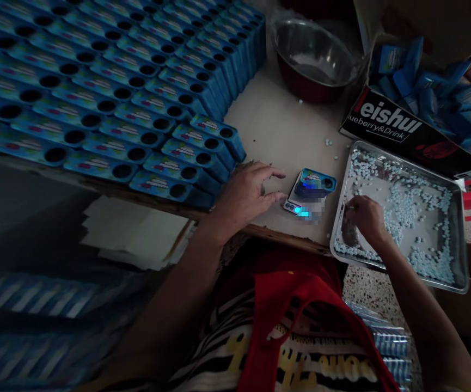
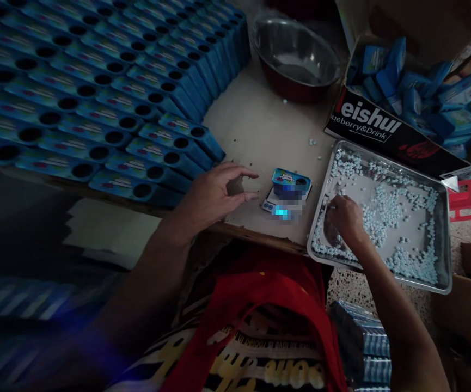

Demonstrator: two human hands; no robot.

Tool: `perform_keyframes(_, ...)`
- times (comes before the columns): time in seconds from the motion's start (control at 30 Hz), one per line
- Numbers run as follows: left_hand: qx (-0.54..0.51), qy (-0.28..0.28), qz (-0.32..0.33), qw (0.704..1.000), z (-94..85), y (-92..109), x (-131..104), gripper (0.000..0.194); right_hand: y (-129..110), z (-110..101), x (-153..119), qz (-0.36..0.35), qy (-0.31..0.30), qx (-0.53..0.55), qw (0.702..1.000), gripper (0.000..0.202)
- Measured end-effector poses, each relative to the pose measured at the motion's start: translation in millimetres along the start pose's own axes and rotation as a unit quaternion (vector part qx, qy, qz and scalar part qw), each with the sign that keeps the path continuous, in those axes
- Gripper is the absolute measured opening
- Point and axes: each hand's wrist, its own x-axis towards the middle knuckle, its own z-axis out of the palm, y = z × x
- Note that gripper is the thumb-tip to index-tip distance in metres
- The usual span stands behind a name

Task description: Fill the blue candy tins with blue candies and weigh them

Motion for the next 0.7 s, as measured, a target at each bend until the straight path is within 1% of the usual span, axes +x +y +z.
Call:
perform_keyframes(0.07,-0.006,0.002,0.001,1.0,-0.2,-0.8,-0.5,0.035,-4.1,-9.5,2.4,0.027,0.016,0.099,0.995,0.019)
perform_keyframes(0.13,-0.009,0.004,0.006,1.0,0.5,-0.6,0.3,0.034,-14.8,-22.3,4.5,0.031,0.026,0.226,0.973,0.018)
perform_keyframes(0.2,-0.014,0.001,0.014,1.0,1.8,0.5,2.3,0.034,-33.3,-36.1,6.9,-0.002,0.028,0.335,0.942,0.018)
perform_keyframes(0.27,-0.021,-0.003,0.024,0.999,2.7,1.6,4.5,0.035,-56.4,-48.1,10.2,-0.05,0.032,0.388,0.92,0.018)
perform_keyframes(0.33,-0.031,-0.006,0.034,0.999,2.5,1.9,5.6,0.036,-77.7,-56.0,14.3,-0.097,0.046,0.381,0.919,0.015)
perform_keyframes(0.43,-0.037,-0.004,0.035,0.999,-0.2,0.6,4.1,0.035,-96.3,-59.4,18.3,-0.147,0.06,0.311,0.937,0.015)
perform_keyframes(0.57,-0.037,-0.005,0.019,0.999,-4.2,-0.8,0.3,0.033,-98.8,-56.4,14.7,-0.212,0.085,0.215,0.95,0.019)
perform_keyframes(0.63,-0.047,-0.003,0.018,0.999,-4.8,-0.5,0.0,0.033,-98.2,-56.3,10.3,-0.238,0.11,0.181,0.948,0.018)
perform_keyframes(0.7,-0.055,-0.003,0.019,0.998,-4.7,0.2,0.9,0.033,-98.6,-58.9,6.5,-0.251,0.126,0.169,0.945,0.017)
